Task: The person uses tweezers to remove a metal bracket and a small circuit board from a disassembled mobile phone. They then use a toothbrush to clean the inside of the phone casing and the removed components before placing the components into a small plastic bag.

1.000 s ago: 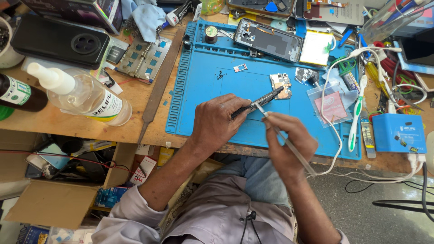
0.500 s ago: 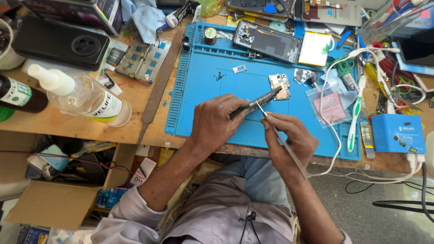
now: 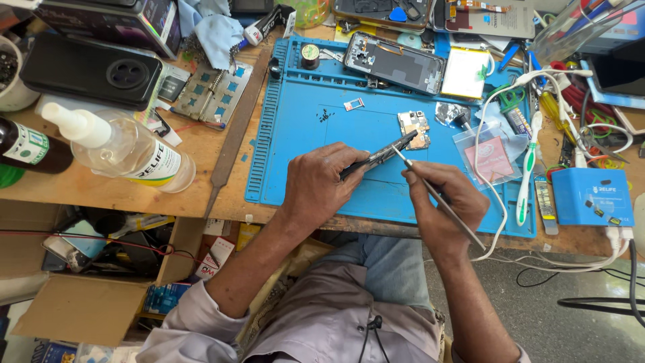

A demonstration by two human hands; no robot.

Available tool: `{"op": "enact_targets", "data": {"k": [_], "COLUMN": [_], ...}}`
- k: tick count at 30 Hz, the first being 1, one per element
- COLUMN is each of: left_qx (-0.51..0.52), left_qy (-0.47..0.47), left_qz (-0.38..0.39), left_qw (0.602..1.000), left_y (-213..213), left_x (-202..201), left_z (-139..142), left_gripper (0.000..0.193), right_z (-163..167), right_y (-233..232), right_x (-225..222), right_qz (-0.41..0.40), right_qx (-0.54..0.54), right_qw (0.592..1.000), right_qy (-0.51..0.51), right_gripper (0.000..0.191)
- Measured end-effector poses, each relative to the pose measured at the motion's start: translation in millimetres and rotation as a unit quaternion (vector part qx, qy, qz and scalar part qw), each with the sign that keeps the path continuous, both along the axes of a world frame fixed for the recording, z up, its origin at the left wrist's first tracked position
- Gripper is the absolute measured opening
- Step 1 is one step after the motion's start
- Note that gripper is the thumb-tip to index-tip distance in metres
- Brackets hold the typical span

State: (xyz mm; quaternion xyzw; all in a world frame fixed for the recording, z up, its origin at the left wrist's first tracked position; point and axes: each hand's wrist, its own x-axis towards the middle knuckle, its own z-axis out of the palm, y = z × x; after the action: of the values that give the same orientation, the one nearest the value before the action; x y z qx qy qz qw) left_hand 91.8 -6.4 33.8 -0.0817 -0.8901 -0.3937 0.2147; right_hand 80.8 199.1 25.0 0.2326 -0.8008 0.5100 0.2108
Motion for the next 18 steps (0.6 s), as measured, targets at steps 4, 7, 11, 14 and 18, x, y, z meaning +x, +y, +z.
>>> {"op": "enact_targets", "data": {"k": [4, 7, 11, 14, 18], "left_qx": [0.003, 0.001, -0.006, -0.006, -0.013], "left_qy": [-0.002, -0.004, 0.007, -0.009, -0.004], "left_qz": [-0.003, 0.002, -0.004, 0.003, -0.002], "left_qw": [1.0, 1.0, 1.0, 1.0, 1.0], "left_y": [0.2, 0.1, -0.2, 0.8, 0.6], "left_x": [0.3, 0.4, -1.4, -1.0, -1.0], "left_z": [-0.7, -1.9, -3.1, -3.5, -2.6], "left_gripper": [0.016, 0.019, 0.017, 0.018, 0.016], "right_z": [-0.3, 0.5, 3.2, 5.6, 8.6], "right_y": [2.7, 3.2, 3.1, 2.6, 4.3], "right_x": [-2.5, -2.9, -3.9, -3.5, -2.5], "right_qz": [-0.008, 0.001, -0.012, 0.017, -0.012], "right_qx": [-0.001, 0.013, 0.01, 0.028, 0.044], "right_qw": [1.0, 1.0, 1.0, 0.999, 0.999], "right_qy": [-0.019, 0.004, -0.02, 0.024, -0.002], "right_gripper": [0.014, 0.014, 0.012, 0.015, 0.015]}}
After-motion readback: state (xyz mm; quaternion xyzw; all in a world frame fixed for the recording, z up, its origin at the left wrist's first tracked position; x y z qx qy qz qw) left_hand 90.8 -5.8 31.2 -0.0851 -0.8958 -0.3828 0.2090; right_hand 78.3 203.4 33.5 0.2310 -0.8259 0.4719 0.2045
